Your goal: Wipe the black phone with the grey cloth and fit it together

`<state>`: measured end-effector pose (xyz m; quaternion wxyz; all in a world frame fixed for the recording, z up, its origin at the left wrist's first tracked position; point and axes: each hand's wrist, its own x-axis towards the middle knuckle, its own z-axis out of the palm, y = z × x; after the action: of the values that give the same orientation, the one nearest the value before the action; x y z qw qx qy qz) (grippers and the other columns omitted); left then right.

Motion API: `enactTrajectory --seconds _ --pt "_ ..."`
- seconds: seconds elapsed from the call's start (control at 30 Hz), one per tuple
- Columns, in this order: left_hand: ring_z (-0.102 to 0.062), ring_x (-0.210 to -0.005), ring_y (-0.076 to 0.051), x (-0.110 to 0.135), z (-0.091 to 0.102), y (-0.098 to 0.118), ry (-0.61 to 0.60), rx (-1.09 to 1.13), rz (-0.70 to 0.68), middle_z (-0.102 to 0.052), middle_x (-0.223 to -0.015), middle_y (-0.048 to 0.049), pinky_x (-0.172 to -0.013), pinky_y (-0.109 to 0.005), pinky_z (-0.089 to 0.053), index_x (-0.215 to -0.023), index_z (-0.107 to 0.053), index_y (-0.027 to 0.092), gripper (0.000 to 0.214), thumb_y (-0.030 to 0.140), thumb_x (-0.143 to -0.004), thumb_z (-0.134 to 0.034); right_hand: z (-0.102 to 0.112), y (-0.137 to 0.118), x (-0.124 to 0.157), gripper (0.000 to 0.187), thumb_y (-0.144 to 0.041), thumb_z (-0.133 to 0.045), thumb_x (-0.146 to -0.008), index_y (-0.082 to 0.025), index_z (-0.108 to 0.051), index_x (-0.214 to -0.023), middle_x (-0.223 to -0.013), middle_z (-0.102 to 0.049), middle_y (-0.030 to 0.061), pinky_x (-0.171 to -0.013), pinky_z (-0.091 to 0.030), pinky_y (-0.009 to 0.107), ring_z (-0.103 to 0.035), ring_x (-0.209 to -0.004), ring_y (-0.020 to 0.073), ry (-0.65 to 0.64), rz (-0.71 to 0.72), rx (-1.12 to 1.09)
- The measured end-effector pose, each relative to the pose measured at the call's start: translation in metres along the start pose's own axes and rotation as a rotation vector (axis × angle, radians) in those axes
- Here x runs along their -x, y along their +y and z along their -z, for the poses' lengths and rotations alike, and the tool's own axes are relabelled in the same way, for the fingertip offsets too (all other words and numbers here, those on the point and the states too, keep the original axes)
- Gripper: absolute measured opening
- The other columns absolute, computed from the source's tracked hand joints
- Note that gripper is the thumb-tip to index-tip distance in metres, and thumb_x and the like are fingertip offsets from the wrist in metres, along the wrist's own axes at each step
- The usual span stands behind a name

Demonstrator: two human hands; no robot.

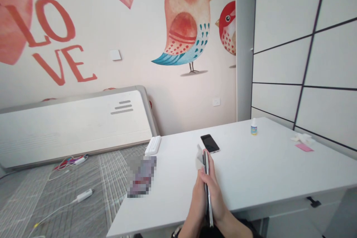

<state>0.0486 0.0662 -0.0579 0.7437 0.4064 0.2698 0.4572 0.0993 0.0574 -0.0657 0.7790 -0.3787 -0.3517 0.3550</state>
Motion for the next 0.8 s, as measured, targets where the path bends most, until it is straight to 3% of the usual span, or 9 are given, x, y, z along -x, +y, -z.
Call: enactTrajectory --seconds 0.1,0.17,0.27,0.37,0.47,0.6,0.7,0.8 --pt "-0.030 -0.154 -0.031 -0.003 0.006 -0.003 0.065 -0.007 0.005 -0.059 -0.148 -0.0095 -0.127 -0.041 -0.025 -0.127 -0.068 0.021 0.049 0.045 -0.085 -0.069 -0.005 0.006 -0.011 0.069 -0.034 -0.056 -0.084 -0.025 -0.044 -0.152 -0.164 -0.037 0.0020 -0.128 -0.017 0.045 -0.027 -0.155 0.0251 0.027 -0.049 -0.067" --pt "-0.039 -0.149 -0.033 0.005 0.009 -0.006 0.097 -0.017 -0.003 -0.064 -0.142 -0.0113 -0.126 -0.043 -0.026 -0.118 -0.071 0.018 0.045 0.047 -0.084 -0.071 -0.004 0.008 -0.031 0.065 -0.035 -0.058 -0.077 -0.025 -0.053 -0.141 -0.154 -0.051 0.0035 -0.123 -0.030 0.043 -0.042 -0.145 0.0274 0.075 -0.139 -0.136" --pt "-0.052 -0.138 -0.032 0.016 0.011 -0.007 0.137 0.007 -0.011 -0.073 -0.121 -0.0087 -0.121 -0.041 -0.035 -0.099 -0.073 0.019 0.030 0.042 -0.080 -0.076 0.003 0.013 -0.060 0.047 -0.038 -0.057 -0.073 -0.023 -0.065 -0.117 -0.122 -0.069 0.0043 -0.102 -0.051 0.038 -0.063 -0.118 0.0266 0.077 -0.222 -0.171" --pt "-0.069 -0.107 -0.026 0.018 0.010 -0.003 0.200 0.122 0.001 -0.075 -0.096 -0.0045 -0.099 -0.036 -0.053 -0.088 -0.070 0.019 0.023 0.034 -0.074 -0.081 0.013 0.021 -0.076 0.029 -0.034 -0.062 -0.068 -0.021 -0.067 -0.093 -0.093 -0.071 0.0022 -0.080 -0.055 0.031 -0.067 -0.090 0.0220 0.032 -0.249 -0.135" --pt "-0.071 -0.079 -0.020 0.013 0.011 0.003 0.265 0.246 0.022 -0.073 -0.084 -0.0027 -0.075 -0.030 -0.058 -0.089 -0.068 0.017 0.023 0.023 -0.070 -0.080 0.020 0.030 -0.082 0.021 -0.026 -0.067 -0.063 -0.018 -0.067 -0.082 -0.078 -0.068 0.0004 -0.064 -0.049 0.028 -0.061 -0.070 0.0181 -0.033 -0.257 -0.070" --pt "-0.070 -0.070 -0.017 0.011 0.013 0.004 0.324 0.326 0.059 -0.072 -0.080 -0.0018 -0.067 -0.028 -0.059 -0.092 -0.067 0.017 0.018 0.014 -0.075 -0.073 0.022 0.044 -0.099 0.018 -0.024 -0.074 -0.078 -0.016 -0.067 -0.092 -0.082 -0.066 0.0003 -0.062 -0.049 0.027 -0.059 -0.067 0.0150 -0.104 -0.220 0.014" --pt "-0.070 -0.068 -0.015 0.015 0.015 0.002 0.356 0.356 0.095 -0.073 -0.082 -0.0024 -0.069 -0.028 -0.061 -0.090 -0.067 0.017 0.010 0.013 -0.081 -0.069 0.021 0.054 -0.125 0.019 -0.031 -0.069 -0.095 -0.015 -0.065 -0.104 -0.097 -0.067 0.0030 -0.071 -0.055 0.032 -0.065 -0.080 0.0162 -0.115 -0.181 0.080" --pt "-0.073 -0.073 -0.017 0.019 0.017 -0.001 0.356 0.401 0.155 -0.076 -0.088 -0.0049 -0.074 -0.029 -0.063 -0.089 -0.068 0.017 0.006 0.013 -0.086 -0.065 0.019 0.065 -0.153 0.024 -0.035 -0.065 -0.099 -0.015 -0.065 -0.113 -0.110 -0.067 0.0062 -0.080 -0.059 0.038 -0.067 -0.092 0.0194 -0.116 -0.151 0.159"
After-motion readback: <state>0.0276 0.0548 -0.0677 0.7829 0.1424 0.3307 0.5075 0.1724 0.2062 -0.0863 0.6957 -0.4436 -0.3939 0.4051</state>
